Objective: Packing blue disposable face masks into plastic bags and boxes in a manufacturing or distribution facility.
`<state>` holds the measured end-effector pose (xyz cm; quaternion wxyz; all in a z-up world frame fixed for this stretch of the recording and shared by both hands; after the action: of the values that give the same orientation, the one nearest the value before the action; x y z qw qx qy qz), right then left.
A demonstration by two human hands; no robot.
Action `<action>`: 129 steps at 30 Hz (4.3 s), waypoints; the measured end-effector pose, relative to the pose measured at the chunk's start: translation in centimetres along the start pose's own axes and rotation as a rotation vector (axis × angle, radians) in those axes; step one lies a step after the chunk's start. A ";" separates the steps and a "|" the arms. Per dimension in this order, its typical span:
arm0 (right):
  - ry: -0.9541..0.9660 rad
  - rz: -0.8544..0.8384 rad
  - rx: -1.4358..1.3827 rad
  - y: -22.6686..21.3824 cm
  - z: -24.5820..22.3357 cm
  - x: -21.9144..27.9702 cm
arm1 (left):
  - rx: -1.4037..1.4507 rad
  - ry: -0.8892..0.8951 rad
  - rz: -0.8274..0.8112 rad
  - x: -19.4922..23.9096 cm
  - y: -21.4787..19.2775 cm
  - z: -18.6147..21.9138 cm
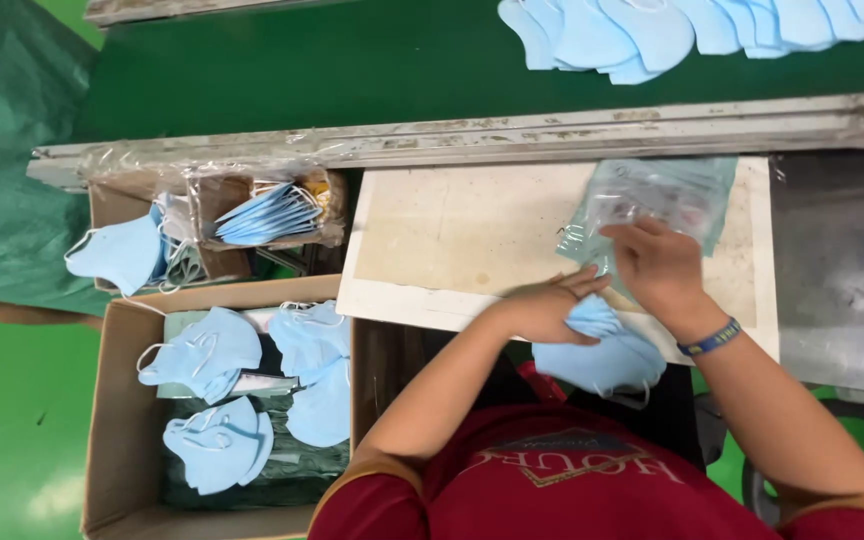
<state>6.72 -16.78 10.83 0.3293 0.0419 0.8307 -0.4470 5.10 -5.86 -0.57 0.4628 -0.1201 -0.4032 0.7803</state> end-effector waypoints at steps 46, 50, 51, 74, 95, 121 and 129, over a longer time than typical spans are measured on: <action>0.528 -0.396 -0.764 1.9 1.1 9.3 | -0.117 0.006 0.937 15.4 -8.8 13.1; 0.439 -0.369 -0.730 0.6 0.3 9.1 | -0.076 -0.046 0.706 12.7 -4.7 9.4; 0.434 -0.376 -0.733 0.0 0.7 9.0 | -0.077 -0.053 0.711 13.0 -5.3 9.5; 0.368 -0.304 -0.684 0.5 -4.7 0.1 | -0.511 -0.230 0.800 19.5 -16.9 5.4; 0.018 0.042 -0.060 16.4 0.4 -20.4 | -0.147 -1.004 0.770 12.0 -37.7 -29.3; 0.358 -0.753 -0.703 8.3 -4.5 -2.0 | 0.234 -0.215 0.762 16.6 -14.1 -2.5; 0.443 -0.684 -0.702 13.5 -2.5 1.2 | 0.240 -0.127 0.770 14.0 -9.2 -7.4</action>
<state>9.38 -7.04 1.39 -0.0241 -0.2505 0.9459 -0.2047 7.37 11.68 4.04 0.1219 -0.1591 -0.2625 0.9439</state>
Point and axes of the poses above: each hand's wrist, its own x-axis away from the middle knuckle, its own y-axis out of the palm, z = x × y, the point moved 9 cm from there along -x, towards the middle knuckle, and after that the axes turned 1 degree about z, right-handed, at the moved point
